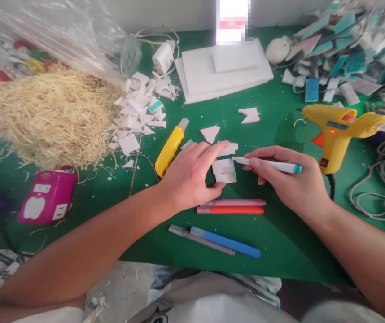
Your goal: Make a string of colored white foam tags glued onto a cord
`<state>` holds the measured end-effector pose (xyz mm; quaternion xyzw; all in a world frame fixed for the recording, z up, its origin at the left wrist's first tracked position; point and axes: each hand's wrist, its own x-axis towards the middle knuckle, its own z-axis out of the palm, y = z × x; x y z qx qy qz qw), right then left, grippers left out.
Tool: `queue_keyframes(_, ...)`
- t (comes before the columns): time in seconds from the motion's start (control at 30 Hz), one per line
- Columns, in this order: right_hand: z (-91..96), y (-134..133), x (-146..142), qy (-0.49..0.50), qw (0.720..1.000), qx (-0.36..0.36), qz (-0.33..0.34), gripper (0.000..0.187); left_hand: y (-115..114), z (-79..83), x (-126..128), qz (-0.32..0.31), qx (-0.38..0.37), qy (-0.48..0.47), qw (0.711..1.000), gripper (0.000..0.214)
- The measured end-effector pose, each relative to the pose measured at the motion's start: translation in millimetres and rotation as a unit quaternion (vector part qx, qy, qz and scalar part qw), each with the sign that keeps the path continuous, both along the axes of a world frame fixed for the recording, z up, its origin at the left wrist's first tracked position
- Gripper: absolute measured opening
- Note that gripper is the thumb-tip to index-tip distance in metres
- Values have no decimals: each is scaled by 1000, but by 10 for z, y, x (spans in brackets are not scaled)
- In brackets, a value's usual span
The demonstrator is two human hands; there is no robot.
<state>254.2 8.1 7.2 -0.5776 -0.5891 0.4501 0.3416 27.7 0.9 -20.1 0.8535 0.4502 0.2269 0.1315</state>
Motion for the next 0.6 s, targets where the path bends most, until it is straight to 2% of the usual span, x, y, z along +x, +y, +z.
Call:
queue_keyframes(0.17,5,0,-4,5,1000,2,-2,12,3,-10,3,-4,9,-5,1000,62)
queue_keyframes(0.3,31,4,-14,-9,999,-23,30,19,-1,-13,8,-1,5,-5,1000,60)
queue_keyframes(0.47,32,-11,-15,-1,1000,-4,-4,7,-4,6,9,0,-5,0,1000,61)
queue_keyframes(0.6,9,-15,5,-2,1000,-24,18,17,-4,18,6,3,-11,0,1000,60)
